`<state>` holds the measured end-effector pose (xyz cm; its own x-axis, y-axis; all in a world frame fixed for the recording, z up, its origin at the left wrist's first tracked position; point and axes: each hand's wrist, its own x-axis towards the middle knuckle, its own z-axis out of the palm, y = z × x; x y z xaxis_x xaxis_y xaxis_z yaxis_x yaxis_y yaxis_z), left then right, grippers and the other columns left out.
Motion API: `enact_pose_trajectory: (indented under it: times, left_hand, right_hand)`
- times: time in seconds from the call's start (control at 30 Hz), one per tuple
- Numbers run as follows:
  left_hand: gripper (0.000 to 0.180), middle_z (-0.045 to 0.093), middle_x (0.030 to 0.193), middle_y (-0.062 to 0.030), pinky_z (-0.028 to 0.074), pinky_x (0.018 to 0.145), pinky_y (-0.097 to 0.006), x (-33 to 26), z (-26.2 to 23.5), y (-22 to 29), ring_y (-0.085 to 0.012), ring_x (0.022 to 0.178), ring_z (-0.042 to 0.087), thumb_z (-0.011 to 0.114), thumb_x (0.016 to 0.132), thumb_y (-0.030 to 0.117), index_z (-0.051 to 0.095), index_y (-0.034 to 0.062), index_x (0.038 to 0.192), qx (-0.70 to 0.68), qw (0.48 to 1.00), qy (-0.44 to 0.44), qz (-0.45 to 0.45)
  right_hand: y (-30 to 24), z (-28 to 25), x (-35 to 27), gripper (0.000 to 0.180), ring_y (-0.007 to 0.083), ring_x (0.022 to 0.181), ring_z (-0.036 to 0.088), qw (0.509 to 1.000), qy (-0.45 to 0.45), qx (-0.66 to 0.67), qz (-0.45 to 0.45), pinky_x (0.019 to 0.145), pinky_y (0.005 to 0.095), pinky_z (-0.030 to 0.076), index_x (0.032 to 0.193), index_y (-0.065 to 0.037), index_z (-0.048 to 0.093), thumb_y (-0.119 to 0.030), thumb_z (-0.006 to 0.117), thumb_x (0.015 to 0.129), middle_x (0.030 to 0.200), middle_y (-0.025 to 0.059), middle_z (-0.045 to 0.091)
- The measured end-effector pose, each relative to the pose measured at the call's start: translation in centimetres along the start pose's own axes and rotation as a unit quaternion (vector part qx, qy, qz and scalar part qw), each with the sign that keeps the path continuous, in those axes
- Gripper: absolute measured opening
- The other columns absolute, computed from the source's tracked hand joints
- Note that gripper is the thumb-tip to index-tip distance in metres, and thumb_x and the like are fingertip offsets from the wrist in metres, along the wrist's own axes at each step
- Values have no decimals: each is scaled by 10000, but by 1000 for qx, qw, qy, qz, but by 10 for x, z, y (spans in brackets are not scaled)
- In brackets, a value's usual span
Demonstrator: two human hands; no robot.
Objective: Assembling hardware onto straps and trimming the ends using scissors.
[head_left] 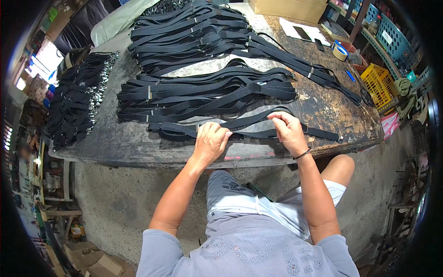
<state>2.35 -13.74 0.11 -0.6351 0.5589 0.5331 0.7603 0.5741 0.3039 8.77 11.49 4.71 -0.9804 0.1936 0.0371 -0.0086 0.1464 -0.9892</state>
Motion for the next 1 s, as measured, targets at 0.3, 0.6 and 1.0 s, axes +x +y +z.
enact_pose_trajectory:
  times: [0.3,0.6,1.0]
  left_hand:
    - [104,542,781,-63,405,767,-401,0,0,1,-272,848,538,642,849,198,652,94,846,-2,1000,10,-1]
    - [152,553,798,-63,401,794,-399,-1,-5,4,-267,866,544,684,800,226,662,94,872,-17,1000,7,2]
    - [320,577,973,-48,385,862,-418,6,-5,12,-261,1017,520,695,777,215,649,153,1087,31,994,-66,84]
  right_hand:
    - [3,17,-3,165,274,722,615,961,-24,-235,-147,671,342,482,980,-29,680,-84,596,849,788,130,613]
    - [21,29,-12,211,345,762,618,926,-66,-344,-139,658,426,494,1021,-125,694,-96,602,833,797,129,596]
    - [27,33,-16,221,343,782,632,912,-67,-369,-163,662,435,508,1044,-136,666,-150,632,827,832,113,611]
